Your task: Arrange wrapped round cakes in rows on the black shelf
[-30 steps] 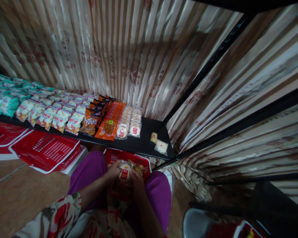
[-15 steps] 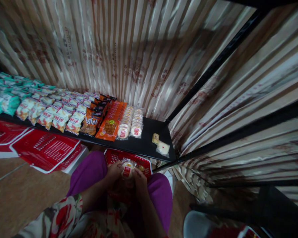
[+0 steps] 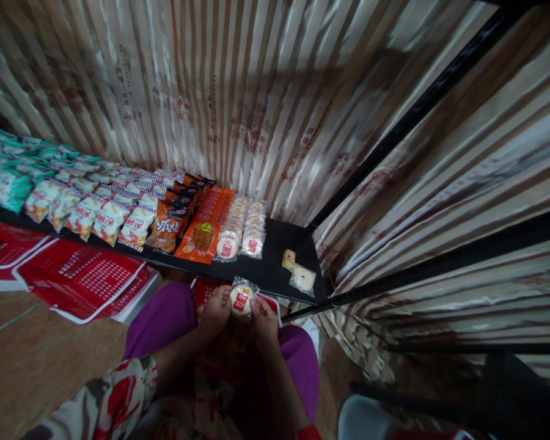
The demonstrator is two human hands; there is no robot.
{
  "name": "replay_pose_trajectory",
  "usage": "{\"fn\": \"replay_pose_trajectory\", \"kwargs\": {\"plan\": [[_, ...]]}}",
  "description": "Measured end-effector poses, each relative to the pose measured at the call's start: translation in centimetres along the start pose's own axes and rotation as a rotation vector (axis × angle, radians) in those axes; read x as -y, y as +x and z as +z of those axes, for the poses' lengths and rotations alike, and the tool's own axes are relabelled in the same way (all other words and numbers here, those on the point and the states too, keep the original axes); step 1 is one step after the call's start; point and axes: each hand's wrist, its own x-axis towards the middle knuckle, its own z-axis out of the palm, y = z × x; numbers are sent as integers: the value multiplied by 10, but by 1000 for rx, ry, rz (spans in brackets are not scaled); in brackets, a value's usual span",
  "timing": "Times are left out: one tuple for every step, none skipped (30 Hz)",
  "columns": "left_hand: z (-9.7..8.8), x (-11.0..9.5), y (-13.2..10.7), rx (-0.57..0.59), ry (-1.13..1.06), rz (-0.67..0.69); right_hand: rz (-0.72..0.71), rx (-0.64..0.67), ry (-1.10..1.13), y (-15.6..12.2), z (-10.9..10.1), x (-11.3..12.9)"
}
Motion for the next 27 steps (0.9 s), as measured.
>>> {"fn": "replay_pose_trajectory", "kwargs": {"plan": [[-1, -3, 1, 4, 10, 10, -11, -4, -9, 3, 0, 1], [-3, -6, 3, 9, 27, 19, -22, -3, -16, 6, 1, 2], [-4, -9, 4, 10, 50, 23, -31, 3, -25, 9, 1, 4], [-6, -12, 6, 9, 76, 25, -39, 14, -36, 11, 1, 6], [-7, -15, 8, 7, 99, 29, -44, 26, -49, 14, 2, 9], [-8, -17, 10, 2, 117, 36, -48, 32, -63, 16, 3, 12], [-8, -19, 12, -4, 129, 45, -52, 36, -76, 17, 5, 16], [-8, -21, 14, -9, 135, 57, -56, 37, -87, 19, 6, 20], [-8, -22, 17, -15, 136, 71, -63, 35, -99, 20, 8, 24], [-8, -23, 20, -26, 136, 82, -70, 33, -111, 21, 10, 28], [-7, -24, 22, -38, 135, 90, -79, 33, -123, 23, 12, 32], [-6, -24, 24, -51, 136, 96, -86, 35, -133, 24, 13, 36], [-5, -25, 27, -61, 137, 101, -91, 40, -140, 26, 15, 39], [-4, -27, 29, -71, 140, 104, -97, 45, -142, 28, 16, 42], [-3, -28, 31, -80, 144, 107, -103, 47, -138, 30, 17, 45], [-2, -29, 33, -87, 149, 109, -108, 47, -130, 32, 18, 48], [-2, -31, 35, -92, 154, 113, -113, 45, -122, 34, 19, 50], [-1, -33, 37, -95, 158, 116, -117, 42, -114, 36, 21, 52], [0, -34, 39, -96, 159, 120, -121, 42, -109, 39, 22, 55], [1, -35, 42, -96, 158, 122, -128, 41, -108, 41, 23, 56], [2, -36, 44, -94, 155, 124, -137, 41, -113, 43, 25, 58], [3, -37, 47, -92, 150, 126, -148, 37, -122, 46, 26, 59], [5, -37, 49, -93, 147, 129, -163, 28, -134, 48, 27, 60], [7, -38, 52, -94, 147, 134, -178, 16, -148, 51, 29, 61], [8, -38, 54, -98, 149, 140, -192, 5, -164, 54, 30, 62], [10, -37, 56, -102, 154, 144, -203, -4, -182, 57, 30, 62], [12, -37, 58, -105, 159, 148, -212, -6, -200, 59, 31, 63]]}}
